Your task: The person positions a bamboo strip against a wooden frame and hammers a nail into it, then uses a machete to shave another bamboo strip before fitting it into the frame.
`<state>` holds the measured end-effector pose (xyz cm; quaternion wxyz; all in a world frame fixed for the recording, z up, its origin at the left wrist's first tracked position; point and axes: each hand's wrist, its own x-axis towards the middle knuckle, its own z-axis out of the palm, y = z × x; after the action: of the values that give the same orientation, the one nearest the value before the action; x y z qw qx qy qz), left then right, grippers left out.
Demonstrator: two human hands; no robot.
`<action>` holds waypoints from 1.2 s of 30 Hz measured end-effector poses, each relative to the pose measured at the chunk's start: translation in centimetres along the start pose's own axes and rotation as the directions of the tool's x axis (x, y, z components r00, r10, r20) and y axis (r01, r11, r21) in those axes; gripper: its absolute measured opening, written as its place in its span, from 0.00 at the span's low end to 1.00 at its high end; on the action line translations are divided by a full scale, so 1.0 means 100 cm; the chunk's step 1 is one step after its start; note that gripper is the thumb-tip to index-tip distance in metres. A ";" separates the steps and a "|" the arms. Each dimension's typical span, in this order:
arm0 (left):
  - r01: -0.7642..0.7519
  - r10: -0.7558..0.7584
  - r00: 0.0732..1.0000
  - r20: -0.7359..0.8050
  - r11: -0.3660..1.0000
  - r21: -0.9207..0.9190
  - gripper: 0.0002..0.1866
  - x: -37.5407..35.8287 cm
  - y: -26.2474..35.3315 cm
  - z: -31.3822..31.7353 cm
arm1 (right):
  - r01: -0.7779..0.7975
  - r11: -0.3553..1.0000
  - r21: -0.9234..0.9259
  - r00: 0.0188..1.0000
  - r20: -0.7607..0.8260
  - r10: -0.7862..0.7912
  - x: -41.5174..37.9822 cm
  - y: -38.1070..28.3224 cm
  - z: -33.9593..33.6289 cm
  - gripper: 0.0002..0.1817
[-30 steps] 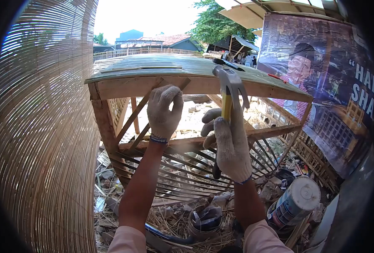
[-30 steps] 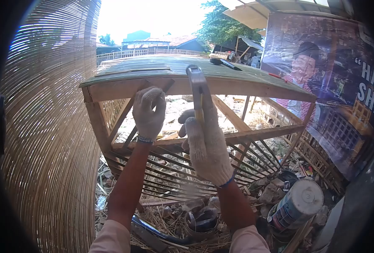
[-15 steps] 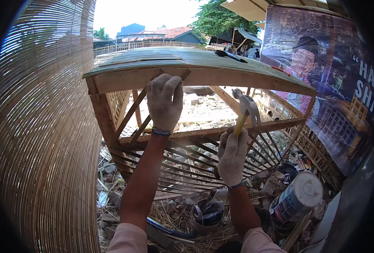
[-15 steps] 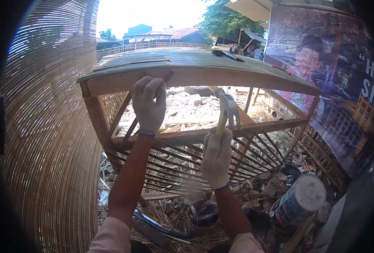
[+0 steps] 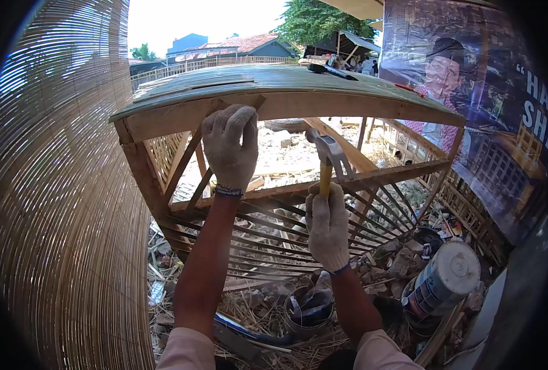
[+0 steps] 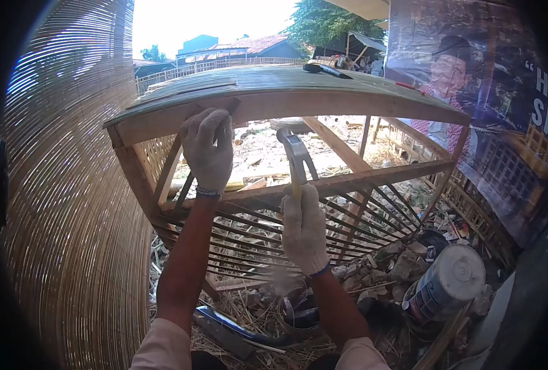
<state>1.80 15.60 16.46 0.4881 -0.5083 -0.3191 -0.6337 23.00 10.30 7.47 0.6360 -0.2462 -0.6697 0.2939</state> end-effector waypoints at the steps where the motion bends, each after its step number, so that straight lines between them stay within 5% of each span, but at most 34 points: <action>1: 0.000 0.000 1.000 0.004 1.000 0.011 0.13 0.000 0.000 0.001 | 0.002 1.000 0.024 1.000 0.015 -0.002 -0.001 0.000 0.000 0.10; 31: 0.075 -0.073 0.997 -0.021 0.992 0.104 0.10 0.000 0.005 0.001 | 0.007 1.000 0.027 0.989 0.145 -0.011 0.013 -0.014 0.009 0.17; 36: 0.065 -0.064 0.998 -0.016 0.991 0.117 0.12 0.000 0.006 0.005 | 0.137 0.979 -0.152 0.984 0.133 -0.117 0.023 -0.030 0.010 0.16</action>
<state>2.53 15.82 16.53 0.4984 -0.4640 -0.3693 -0.6324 22.00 9.73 11.14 0.5890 -0.2345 -0.7436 0.2123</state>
